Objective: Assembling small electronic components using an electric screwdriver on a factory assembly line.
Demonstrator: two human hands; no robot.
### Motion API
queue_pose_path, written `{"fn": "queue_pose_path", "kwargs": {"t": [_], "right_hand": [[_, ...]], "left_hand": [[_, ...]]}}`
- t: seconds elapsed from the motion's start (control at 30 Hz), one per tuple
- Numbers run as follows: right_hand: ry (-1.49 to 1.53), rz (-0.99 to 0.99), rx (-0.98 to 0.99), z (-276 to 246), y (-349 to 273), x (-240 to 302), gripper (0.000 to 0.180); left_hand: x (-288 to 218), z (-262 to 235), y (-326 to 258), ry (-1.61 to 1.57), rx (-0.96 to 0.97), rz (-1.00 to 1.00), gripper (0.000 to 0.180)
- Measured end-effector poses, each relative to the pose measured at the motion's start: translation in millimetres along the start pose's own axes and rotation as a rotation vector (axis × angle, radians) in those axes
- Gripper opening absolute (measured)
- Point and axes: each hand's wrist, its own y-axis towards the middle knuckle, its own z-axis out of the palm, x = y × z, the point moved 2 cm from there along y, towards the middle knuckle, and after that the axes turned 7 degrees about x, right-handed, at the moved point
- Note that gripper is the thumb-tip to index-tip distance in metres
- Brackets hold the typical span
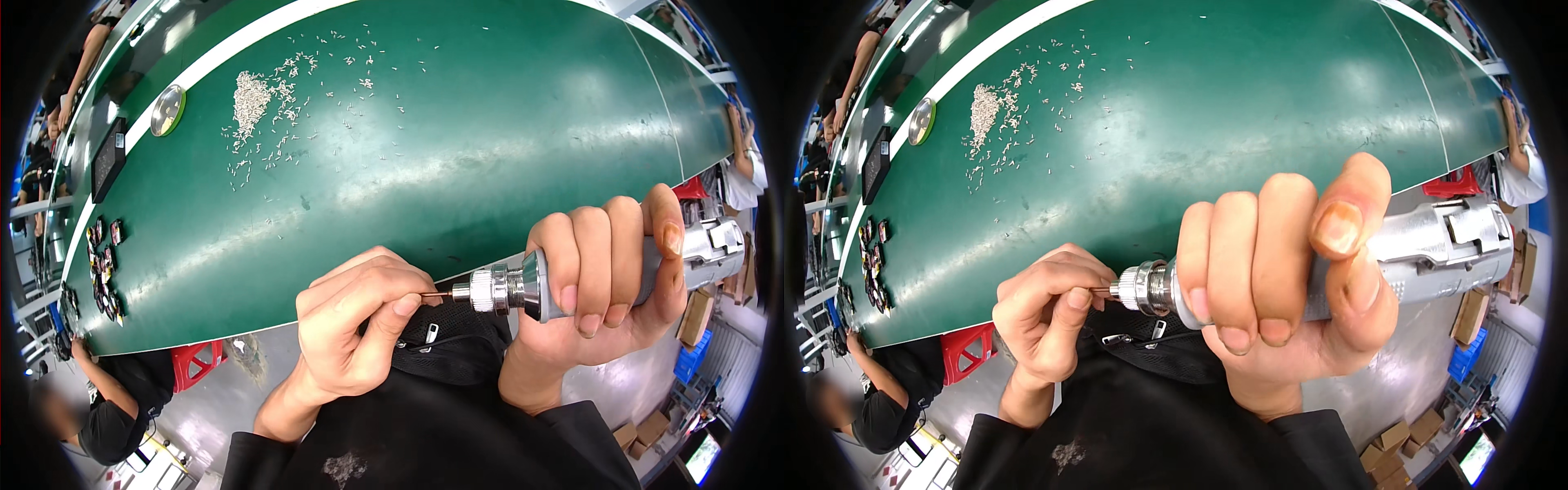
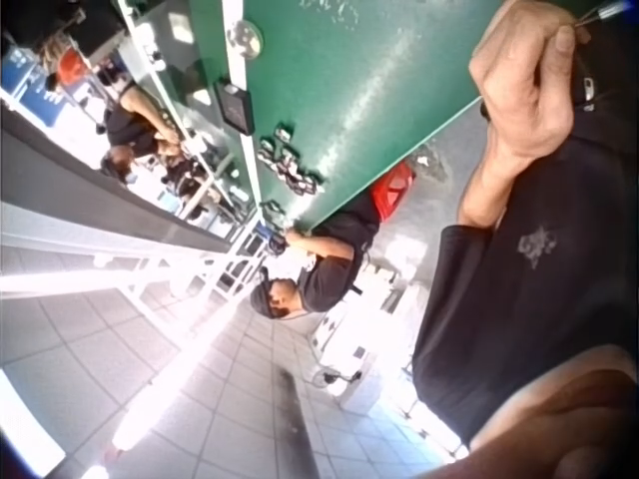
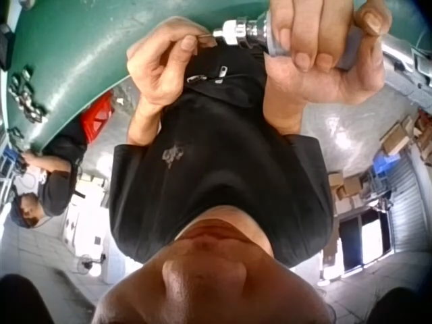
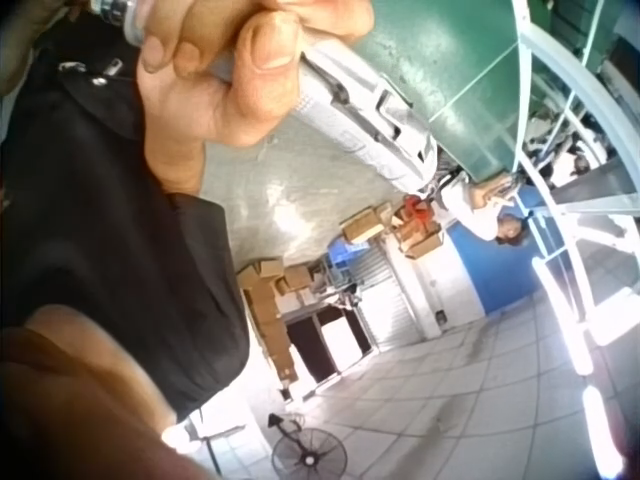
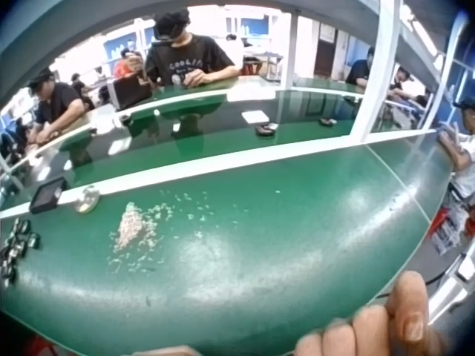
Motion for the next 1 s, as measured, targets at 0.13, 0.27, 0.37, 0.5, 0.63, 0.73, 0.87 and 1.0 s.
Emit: {"fn": "queue_pose_path", "kwargs": {"t": [0.13, 0.27, 0.37, 0.5, 0.63, 0.73, 0.87, 1.0], "right_hand": [[-0.041, 0.033, 0.027, -4, -1, 4, 0.013], [-0.013, 0.043, 0.032, -12, 0, 4, 0.012], [0.062, 0.018, -0.006, -20, 1, 3, 0.011], [0.098, -0.024, -0.043, -32, 5, 6, 0.010], [0.030, -0.086, -0.057, -45, 7, 9, 0.011], [0.044, -0.041, -0.202, -61, 4, -1, 0.014], [0.068, -0.046, -0.332, -75, -1, -4, 0.012], [0.132, -0.033, -0.309, -77, -2, -3, 0.010]], "left_hand": [[3, 3, 3, 0.193, 0.026, 0.105, 0.003], [5, 6, 6, 0.159, 0.069, 0.087, 0.004], [9, 8, 9, 0.065, 0.098, 0.036, 0.004], [8, -2, 19, 0.140, 0.038, -0.055, 0.036], [-7, -34, 40, 0.286, -0.074, -0.192, 0.060], [-6, -55, 69, 0.406, -0.064, -0.190, 0.045], [13, -60, 151, 0.583, 0.044, -0.197, 0.023], [52, -63, 247, 0.792, 0.035, -0.079, 0.021]]}}
